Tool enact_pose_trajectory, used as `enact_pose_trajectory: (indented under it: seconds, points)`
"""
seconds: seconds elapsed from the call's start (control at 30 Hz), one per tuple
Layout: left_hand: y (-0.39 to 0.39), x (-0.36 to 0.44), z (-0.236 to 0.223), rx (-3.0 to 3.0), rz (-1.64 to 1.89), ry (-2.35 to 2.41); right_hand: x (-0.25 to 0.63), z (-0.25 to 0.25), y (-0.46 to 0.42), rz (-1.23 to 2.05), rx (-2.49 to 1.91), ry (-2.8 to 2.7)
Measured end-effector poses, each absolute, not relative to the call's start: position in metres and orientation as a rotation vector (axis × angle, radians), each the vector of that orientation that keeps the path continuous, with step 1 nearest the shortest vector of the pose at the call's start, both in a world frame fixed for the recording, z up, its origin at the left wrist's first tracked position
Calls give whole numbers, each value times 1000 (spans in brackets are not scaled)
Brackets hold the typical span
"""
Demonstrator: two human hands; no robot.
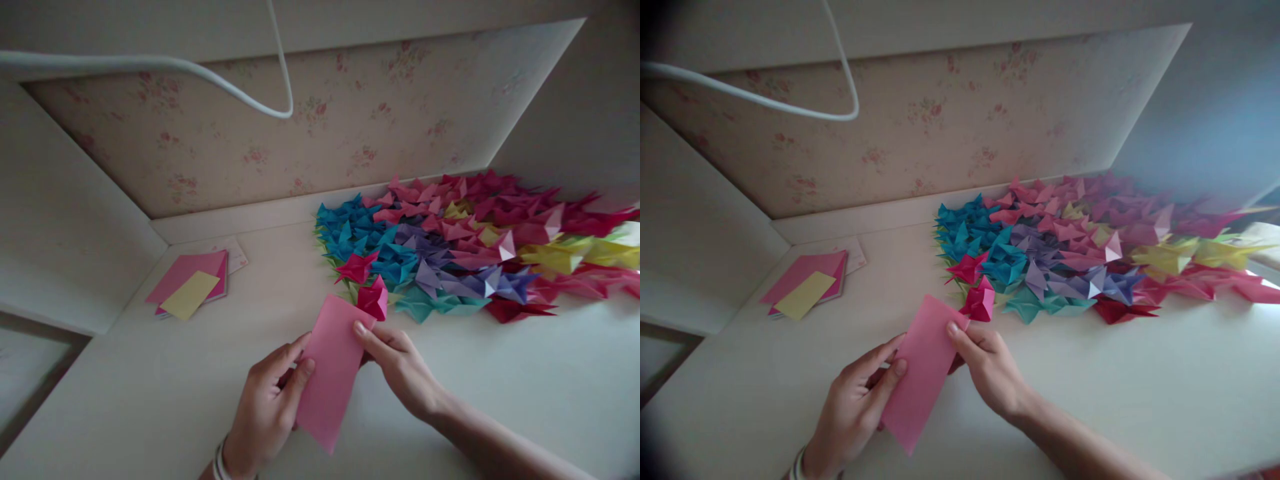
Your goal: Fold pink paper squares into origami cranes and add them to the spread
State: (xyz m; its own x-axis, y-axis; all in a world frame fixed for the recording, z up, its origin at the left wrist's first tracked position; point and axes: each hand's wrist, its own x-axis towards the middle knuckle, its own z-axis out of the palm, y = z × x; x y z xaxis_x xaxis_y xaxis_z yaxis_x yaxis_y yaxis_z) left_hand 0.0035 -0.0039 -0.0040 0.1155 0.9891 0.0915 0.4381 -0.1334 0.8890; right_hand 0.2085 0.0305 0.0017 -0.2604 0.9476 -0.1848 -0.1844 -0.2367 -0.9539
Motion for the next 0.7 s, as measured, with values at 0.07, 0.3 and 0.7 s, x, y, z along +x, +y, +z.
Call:
enact_pose_trajectory:
  seconds: [0.07, 0.3, 0.7]
  points:
    - [-5, 4, -3, 1649, 973, 1411, 213, 2, 34, 1598, -1042, -1012]
    - [-5, 3, -1, 1388, 1000, 1449, 229, -1, 43, 1320, -996, -919]
    - [-3, -1, 6, 1014, 1135, 1306, 221, -6, 23, 694, -915, -2026]
